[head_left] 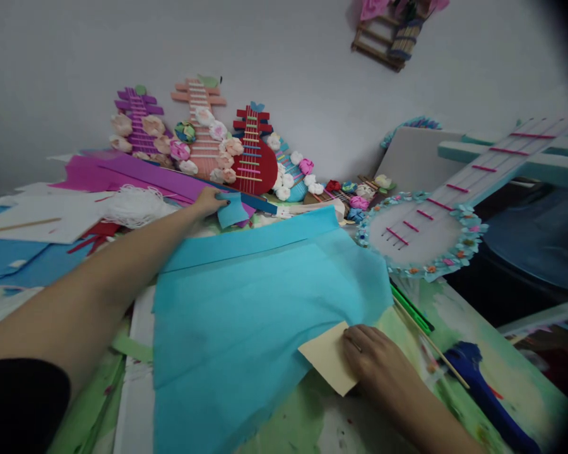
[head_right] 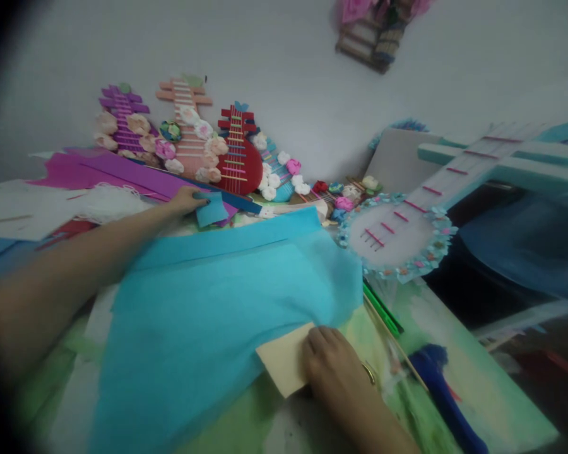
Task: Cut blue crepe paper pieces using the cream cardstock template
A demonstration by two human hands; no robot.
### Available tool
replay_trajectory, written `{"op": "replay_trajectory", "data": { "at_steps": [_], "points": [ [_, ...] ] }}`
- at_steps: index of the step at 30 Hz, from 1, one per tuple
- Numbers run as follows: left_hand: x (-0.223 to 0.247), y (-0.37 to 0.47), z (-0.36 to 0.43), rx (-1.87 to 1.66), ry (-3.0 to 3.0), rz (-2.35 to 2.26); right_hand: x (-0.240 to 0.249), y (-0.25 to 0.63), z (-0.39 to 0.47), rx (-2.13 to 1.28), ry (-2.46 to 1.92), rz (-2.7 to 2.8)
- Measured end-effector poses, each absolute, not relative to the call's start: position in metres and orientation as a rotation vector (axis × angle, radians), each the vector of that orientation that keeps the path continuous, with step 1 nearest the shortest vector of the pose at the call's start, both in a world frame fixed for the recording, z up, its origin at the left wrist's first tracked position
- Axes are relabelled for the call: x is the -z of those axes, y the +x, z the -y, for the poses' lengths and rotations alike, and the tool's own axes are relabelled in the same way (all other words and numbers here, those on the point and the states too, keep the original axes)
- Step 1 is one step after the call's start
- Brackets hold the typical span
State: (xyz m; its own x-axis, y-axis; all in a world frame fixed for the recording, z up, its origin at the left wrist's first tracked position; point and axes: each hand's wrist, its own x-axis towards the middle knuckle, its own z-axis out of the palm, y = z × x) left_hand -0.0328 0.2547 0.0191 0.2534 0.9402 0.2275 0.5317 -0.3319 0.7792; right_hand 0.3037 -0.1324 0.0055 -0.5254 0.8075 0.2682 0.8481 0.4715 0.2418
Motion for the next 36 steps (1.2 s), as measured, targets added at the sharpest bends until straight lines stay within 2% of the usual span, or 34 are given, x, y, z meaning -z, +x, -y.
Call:
{"op": "replay_trajectory", "data": {
  "at_steps": [4,8,12,15,18,20,24,26,31,36],
  "points": [
    [-0.023,-0.026,-0.244,-1.018,2.210,-1.484,-0.010,0.304,0.135,0.456,-1.529,2.632],
    [-0.035,-0.028,-0.206,-0.973,2.530,-1.317,-0.016,0.307,0.136,0.260,-1.620,2.607],
    [-0.034,-0.051,-0.116,-0.739,2.749,-0.991,-0.025,0.315,0.132,0.029,-1.764,2.466],
    [-0.027,-0.077,-0.028,-0.461,2.831,-0.579,-0.037,0.318,0.124,-0.046,-1.730,2.317],
    [-0.020,-0.095,0.042,-0.193,2.767,-0.497,-0.048,0.307,0.111,-0.187,-1.636,2.093],
    [-0.014,-0.097,0.066,-0.142,2.784,-0.486,-0.049,0.292,0.098,-0.357,-1.547,1.864],
    [0.003,-0.087,0.076,-0.140,2.862,-0.551,-0.033,0.256,0.063,-1.035,-1.336,1.425],
    [0.011,-0.078,0.073,-0.166,2.880,-0.571,-0.020,0.245,0.045,-1.216,-1.293,1.225],
    [0.019,-0.061,0.074,-0.197,2.896,-0.622,-0.001,0.247,0.020,-1.195,-1.343,1.163],
    [0.019,-0.062,0.077,-0.297,2.971,-0.578,-0.004,0.252,0.025,-1.179,-1.357,1.163]
  ]
}}
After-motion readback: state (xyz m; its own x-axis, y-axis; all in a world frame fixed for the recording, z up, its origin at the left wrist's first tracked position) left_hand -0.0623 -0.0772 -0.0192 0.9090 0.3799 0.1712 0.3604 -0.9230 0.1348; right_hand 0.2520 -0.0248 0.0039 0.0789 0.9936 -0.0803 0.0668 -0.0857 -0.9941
